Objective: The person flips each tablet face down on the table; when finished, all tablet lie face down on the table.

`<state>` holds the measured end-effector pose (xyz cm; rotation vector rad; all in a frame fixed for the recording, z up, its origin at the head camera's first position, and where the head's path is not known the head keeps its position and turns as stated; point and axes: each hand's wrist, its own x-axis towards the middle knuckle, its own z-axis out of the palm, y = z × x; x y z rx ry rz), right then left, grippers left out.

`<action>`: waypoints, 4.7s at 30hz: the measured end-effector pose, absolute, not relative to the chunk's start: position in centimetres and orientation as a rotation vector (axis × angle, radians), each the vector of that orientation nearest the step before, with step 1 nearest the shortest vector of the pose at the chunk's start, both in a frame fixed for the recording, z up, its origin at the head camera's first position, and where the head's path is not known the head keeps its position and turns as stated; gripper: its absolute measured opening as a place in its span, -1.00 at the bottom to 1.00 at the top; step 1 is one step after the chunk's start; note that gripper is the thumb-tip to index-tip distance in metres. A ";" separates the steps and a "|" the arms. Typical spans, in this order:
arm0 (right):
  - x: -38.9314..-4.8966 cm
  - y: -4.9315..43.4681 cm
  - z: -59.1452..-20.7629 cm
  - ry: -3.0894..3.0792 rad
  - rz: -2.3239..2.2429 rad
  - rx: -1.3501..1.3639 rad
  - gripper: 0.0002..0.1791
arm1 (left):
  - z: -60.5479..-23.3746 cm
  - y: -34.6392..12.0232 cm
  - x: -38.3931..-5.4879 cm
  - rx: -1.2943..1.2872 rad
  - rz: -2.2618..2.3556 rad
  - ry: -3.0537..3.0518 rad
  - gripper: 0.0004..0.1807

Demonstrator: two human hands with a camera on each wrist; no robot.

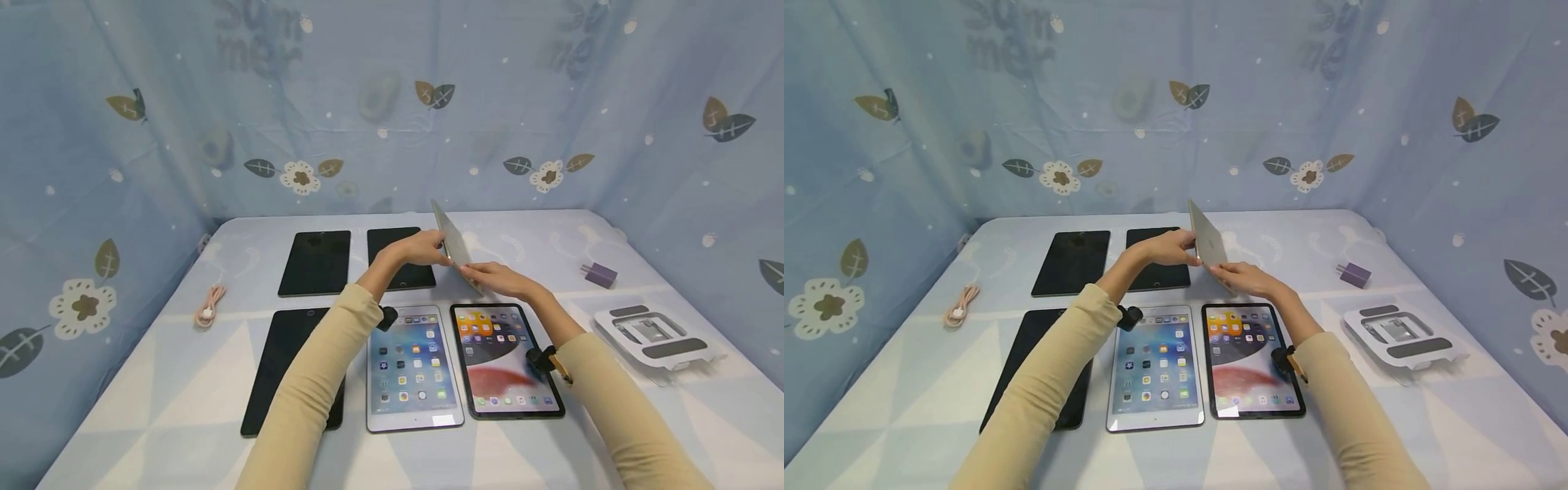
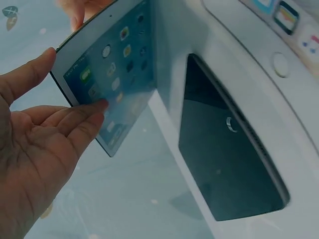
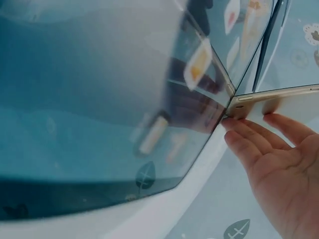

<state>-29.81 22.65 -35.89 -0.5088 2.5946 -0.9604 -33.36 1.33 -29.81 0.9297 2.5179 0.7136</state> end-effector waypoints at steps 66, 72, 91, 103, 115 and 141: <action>-29.9 24.6 -36.2 2.778 -0.425 -0.431 -0.50 | -35.2 0.6 -32.6 0.812 0.331 2.623 -0.44; -29.8 21.8 -35.5 2.836 -0.489 -0.446 -0.26 | -35.5 -2.6 -32.2 0.751 0.356 2.653 -0.28; -31.0 14.6 -37.4 2.831 -1.236 -0.621 -0.27 | -36.7 -7.4 -31.6 0.488 0.488 2.774 -0.34; -31.0 14.9 -38.9 2.844 -0.926 -0.411 -0.19 | -36.8 -7.6 -30.9 0.354 0.438 2.874 -0.46; -31.1 13.6 -39.5 2.651 -1.313 -0.144 -0.41 | -38.0 -7.8 -31.3 0.465 0.432 2.856 -0.58; -30.2 13.1 -36.6 2.002 -2.291 0.012 -0.50 | -36.5 -7.6 -31.6 0.658 0.665 2.721 -0.37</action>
